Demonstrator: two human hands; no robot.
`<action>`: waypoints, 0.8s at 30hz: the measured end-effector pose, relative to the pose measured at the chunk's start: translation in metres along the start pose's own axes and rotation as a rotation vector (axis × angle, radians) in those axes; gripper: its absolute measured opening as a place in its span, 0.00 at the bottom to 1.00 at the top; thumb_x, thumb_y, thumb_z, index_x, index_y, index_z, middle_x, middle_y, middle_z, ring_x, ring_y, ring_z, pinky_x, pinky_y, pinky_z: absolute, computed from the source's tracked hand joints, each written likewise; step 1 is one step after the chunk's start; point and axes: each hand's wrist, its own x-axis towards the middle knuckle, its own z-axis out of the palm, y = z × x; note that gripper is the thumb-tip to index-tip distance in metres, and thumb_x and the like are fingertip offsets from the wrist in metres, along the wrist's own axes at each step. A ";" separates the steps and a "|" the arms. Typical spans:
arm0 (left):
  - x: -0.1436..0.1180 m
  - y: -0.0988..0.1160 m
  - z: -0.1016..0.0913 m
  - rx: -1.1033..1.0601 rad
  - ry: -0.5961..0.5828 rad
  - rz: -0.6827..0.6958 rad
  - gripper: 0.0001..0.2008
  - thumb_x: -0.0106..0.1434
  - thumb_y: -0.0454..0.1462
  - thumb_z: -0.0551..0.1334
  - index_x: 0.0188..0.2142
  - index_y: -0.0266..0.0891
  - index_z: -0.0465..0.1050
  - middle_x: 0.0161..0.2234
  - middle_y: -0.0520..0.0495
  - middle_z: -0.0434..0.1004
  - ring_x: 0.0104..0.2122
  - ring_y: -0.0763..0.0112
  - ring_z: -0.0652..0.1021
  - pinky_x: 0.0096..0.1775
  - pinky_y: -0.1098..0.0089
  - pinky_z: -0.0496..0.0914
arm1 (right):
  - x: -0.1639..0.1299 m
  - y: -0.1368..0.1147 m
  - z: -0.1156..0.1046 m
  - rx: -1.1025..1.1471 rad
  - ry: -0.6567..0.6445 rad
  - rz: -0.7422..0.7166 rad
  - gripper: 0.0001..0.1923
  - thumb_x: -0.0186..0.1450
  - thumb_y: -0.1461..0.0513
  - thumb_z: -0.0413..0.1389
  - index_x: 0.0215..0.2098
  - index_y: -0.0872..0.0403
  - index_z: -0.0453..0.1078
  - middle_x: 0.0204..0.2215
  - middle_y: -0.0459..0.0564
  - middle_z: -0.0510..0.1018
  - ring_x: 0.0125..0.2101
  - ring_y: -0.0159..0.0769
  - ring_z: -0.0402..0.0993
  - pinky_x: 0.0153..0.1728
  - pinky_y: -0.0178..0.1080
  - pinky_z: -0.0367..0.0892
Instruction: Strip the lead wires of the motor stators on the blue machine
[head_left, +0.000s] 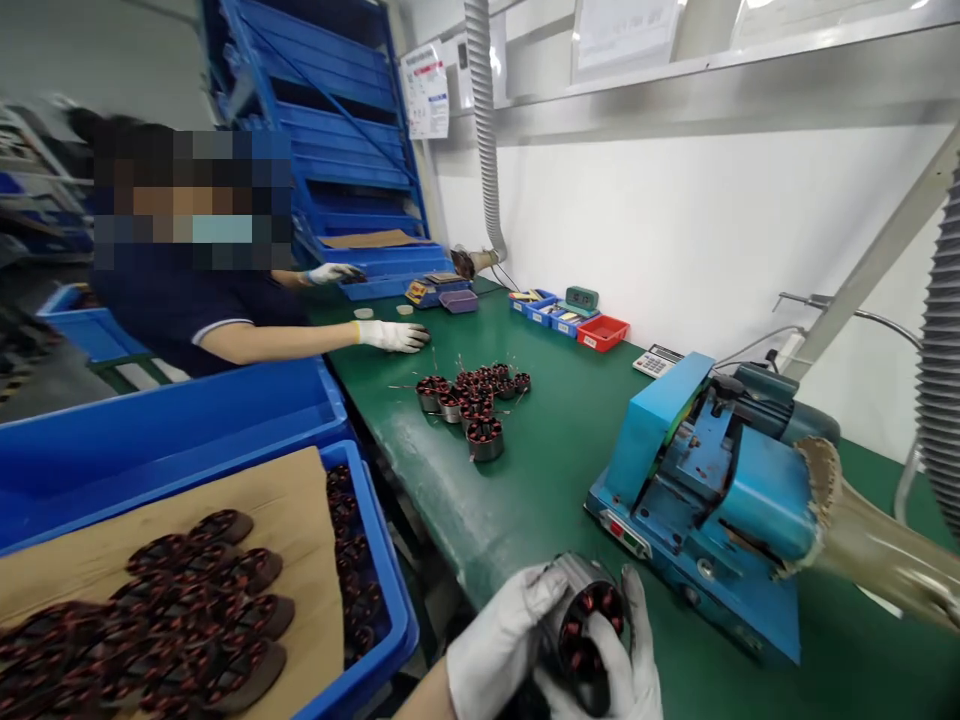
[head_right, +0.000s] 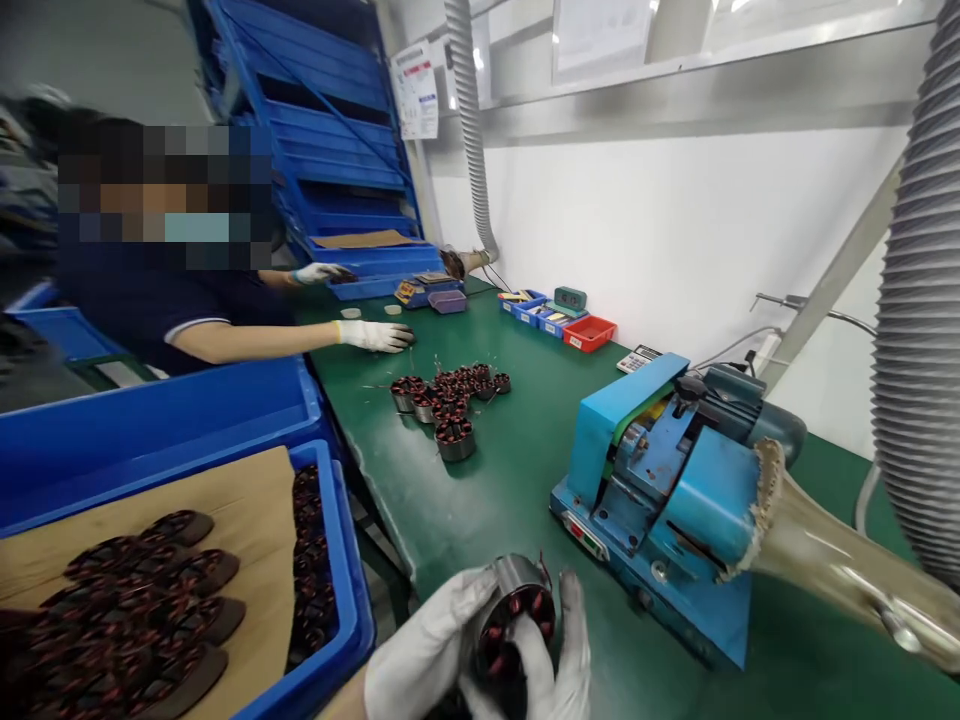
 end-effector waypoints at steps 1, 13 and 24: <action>-0.005 -0.007 0.006 -0.099 -0.018 -0.044 0.19 0.58 0.50 0.57 0.36 0.35 0.72 0.34 0.44 0.77 0.37 0.64 0.76 0.42 0.67 0.69 | -0.001 0.001 -0.007 -0.038 -0.004 -0.019 0.18 0.47 0.58 0.65 0.37 0.44 0.73 0.56 0.50 0.63 0.50 0.51 0.66 0.43 0.44 0.69; -0.001 -0.060 0.008 0.749 -0.344 0.104 0.51 0.29 0.42 0.73 0.55 0.39 0.59 0.53 0.37 0.64 0.52 0.46 0.66 0.57 0.54 0.55 | -0.006 0.006 -0.081 -0.329 -0.436 0.278 0.22 0.48 0.56 0.61 0.42 0.50 0.71 0.44 0.56 0.76 0.38 0.47 0.75 0.37 0.43 0.71; 0.007 -0.052 0.028 0.930 -0.244 0.196 0.30 0.31 0.34 0.70 0.37 0.38 0.65 0.37 0.47 0.70 0.35 0.61 0.71 0.41 0.60 0.68 | 0.054 0.013 -0.113 0.169 -0.647 0.769 0.22 0.60 0.49 0.51 0.17 0.55 0.64 0.14 0.43 0.66 0.18 0.28 0.58 0.20 0.33 0.52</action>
